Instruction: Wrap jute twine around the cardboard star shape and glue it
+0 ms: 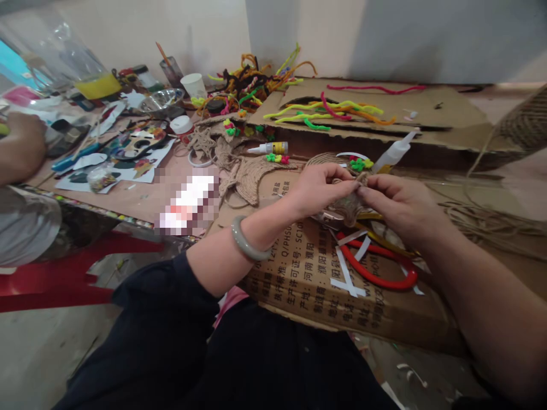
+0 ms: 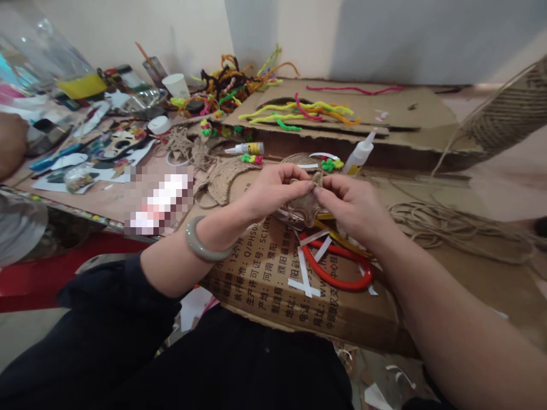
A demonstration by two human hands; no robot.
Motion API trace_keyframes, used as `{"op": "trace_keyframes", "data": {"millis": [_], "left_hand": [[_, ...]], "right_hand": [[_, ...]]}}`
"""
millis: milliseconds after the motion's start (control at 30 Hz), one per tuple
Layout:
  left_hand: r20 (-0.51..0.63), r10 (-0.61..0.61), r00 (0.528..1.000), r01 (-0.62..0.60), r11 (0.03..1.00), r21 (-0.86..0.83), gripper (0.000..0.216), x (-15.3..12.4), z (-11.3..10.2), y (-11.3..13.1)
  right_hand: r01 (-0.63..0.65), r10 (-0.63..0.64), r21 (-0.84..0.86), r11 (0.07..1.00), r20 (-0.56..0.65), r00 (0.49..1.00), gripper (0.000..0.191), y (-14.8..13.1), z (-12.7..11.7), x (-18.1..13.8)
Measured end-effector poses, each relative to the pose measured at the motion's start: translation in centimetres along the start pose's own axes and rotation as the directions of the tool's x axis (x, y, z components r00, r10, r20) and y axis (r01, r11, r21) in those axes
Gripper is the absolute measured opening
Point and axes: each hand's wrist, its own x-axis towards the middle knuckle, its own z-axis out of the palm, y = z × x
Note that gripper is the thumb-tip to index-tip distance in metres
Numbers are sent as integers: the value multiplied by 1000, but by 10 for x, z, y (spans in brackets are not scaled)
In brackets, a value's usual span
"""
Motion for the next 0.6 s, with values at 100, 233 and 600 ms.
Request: {"op": "trace_keyframes", "data": {"millis": [100,233,600], "left_hand": [[-46,18,999,-18,1000,-16,9,-1,1,-1],[-116,44,992,-45,999,-3,11,1,0,-3],[-61,26,998,-32,995,-99,12,1,-1,-3]], "right_hand": [[42,-42,-28,999,5,999,32,-2,1,-1],[59,-60,-36,998,-52,997,28,-6,2,-2],[-3,-8,-72,997,-144,990,25,-17,3,-4]]}}
